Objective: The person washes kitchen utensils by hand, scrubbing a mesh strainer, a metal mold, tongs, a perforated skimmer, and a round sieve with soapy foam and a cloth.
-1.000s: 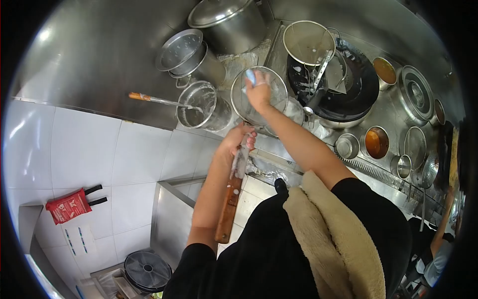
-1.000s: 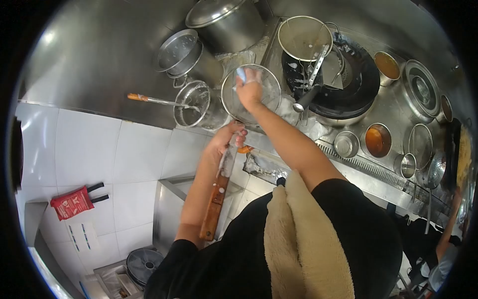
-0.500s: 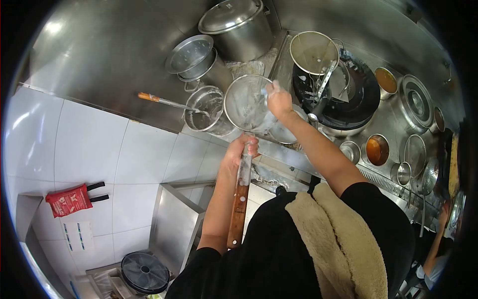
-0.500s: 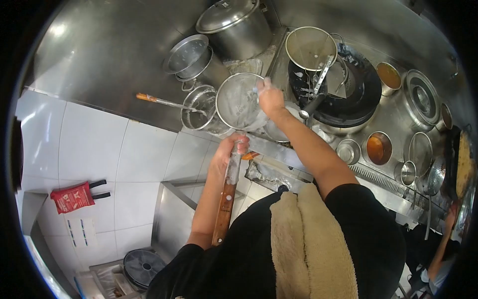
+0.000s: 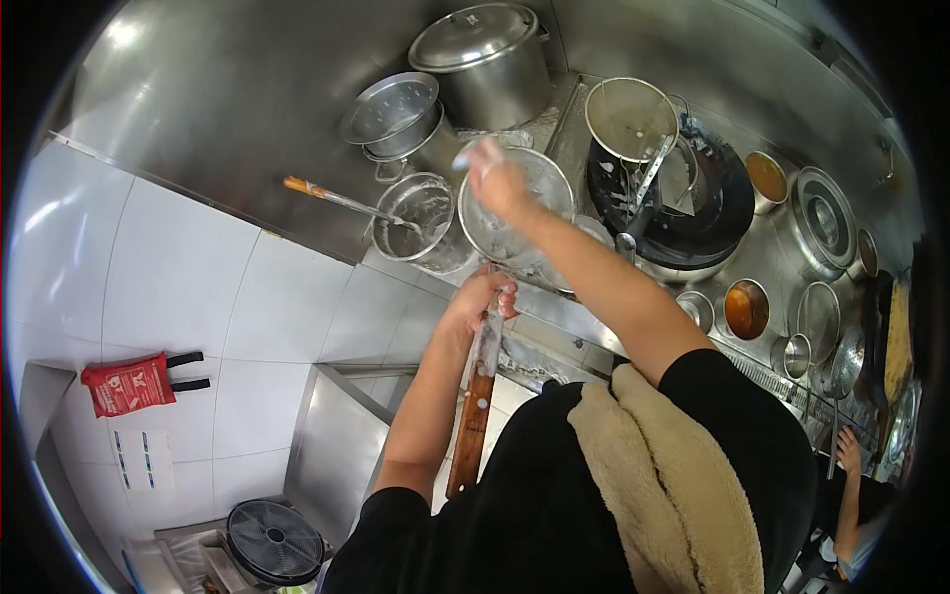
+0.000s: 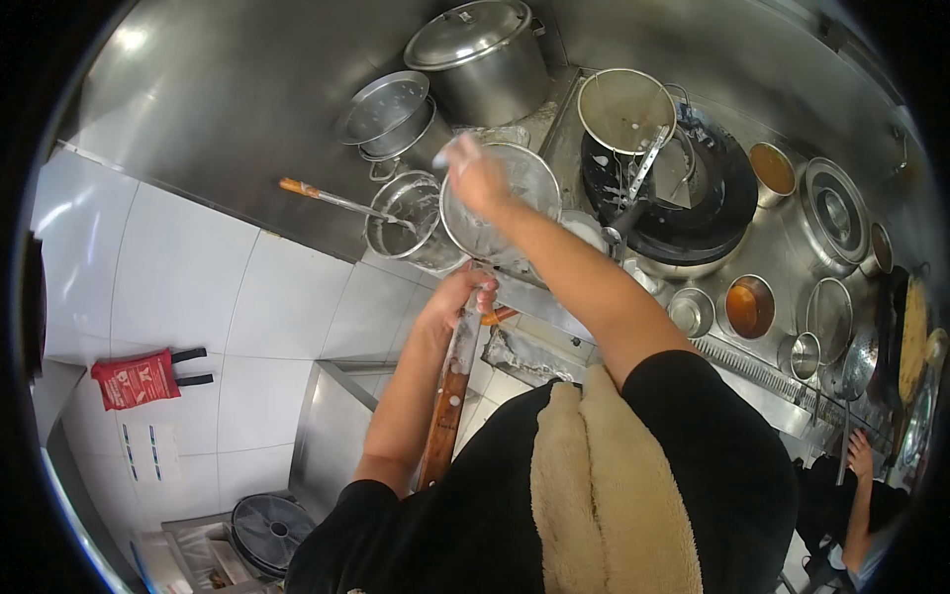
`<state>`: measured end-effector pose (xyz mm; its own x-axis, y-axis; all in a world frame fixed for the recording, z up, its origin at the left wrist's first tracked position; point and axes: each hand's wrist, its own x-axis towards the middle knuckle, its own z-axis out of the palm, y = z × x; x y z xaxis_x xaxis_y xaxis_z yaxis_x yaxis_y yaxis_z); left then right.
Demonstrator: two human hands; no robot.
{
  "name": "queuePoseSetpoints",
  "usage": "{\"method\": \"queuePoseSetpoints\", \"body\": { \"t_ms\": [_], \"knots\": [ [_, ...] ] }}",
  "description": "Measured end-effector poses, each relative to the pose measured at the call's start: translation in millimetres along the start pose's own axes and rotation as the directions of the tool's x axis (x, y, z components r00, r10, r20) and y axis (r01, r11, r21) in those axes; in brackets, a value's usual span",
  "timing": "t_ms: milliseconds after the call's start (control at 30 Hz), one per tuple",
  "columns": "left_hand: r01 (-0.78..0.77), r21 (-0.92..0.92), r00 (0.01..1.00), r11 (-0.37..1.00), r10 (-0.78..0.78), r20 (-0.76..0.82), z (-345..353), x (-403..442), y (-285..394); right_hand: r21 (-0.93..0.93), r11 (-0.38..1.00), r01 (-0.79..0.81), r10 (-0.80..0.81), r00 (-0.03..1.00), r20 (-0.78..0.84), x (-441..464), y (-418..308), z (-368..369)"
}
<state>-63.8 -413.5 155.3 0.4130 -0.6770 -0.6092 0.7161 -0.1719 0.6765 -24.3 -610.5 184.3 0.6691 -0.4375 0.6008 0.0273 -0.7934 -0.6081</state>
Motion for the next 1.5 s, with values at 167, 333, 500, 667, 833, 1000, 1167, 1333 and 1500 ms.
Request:
{"method": "queuePoseSetpoints", "body": {
  "t_ms": [167,333,500,667,833,1000,1167,1333,1500],
  "knots": [
    [-0.020,0.148,0.999,0.989,0.026,-0.040,0,-10,5,0.062,0.988,0.140,-0.154,0.923,0.354,-9,-7,3],
    [-0.134,0.139,0.989,0.981,0.141,-0.046,-18,-8,15,0.341,0.916,0.213,-0.379,0.741,0.554,-66,-32,-9],
    [-0.044,-0.012,0.991,0.999,0.045,0.128,-38,-9,10,0.413,0.888,0.200,-0.421,0.716,0.557,-73,-15,-20],
    [-0.090,0.042,0.996,0.995,0.091,-0.016,-36,-21,2,0.022,0.965,0.262,-0.238,0.835,0.495,-49,10,-36],
    [-0.037,0.153,0.999,0.988,0.041,-0.019,-39,-14,-1,-0.077,0.770,0.633,-0.616,0.769,0.170,19,-11,-45],
    [-0.135,0.194,0.988,0.972,0.147,-0.050,-13,-49,11,-0.236,0.844,0.482,-0.482,0.874,0.059,33,36,-52],
    [-0.113,0.124,0.993,0.986,0.117,-0.022,-43,-41,19,-0.197,0.793,0.577,-0.603,0.791,-0.109,46,11,-64],
    [-0.164,0.051,0.986,0.985,0.165,-0.022,-38,-51,25,-0.268,0.723,0.636,-0.628,0.768,0.127,23,52,-47],
    [-0.212,0.016,0.977,0.977,0.212,-0.009,-55,-40,32,-0.275,0.924,0.265,-0.197,0.948,0.250,-66,38,-16]
  ]
}}
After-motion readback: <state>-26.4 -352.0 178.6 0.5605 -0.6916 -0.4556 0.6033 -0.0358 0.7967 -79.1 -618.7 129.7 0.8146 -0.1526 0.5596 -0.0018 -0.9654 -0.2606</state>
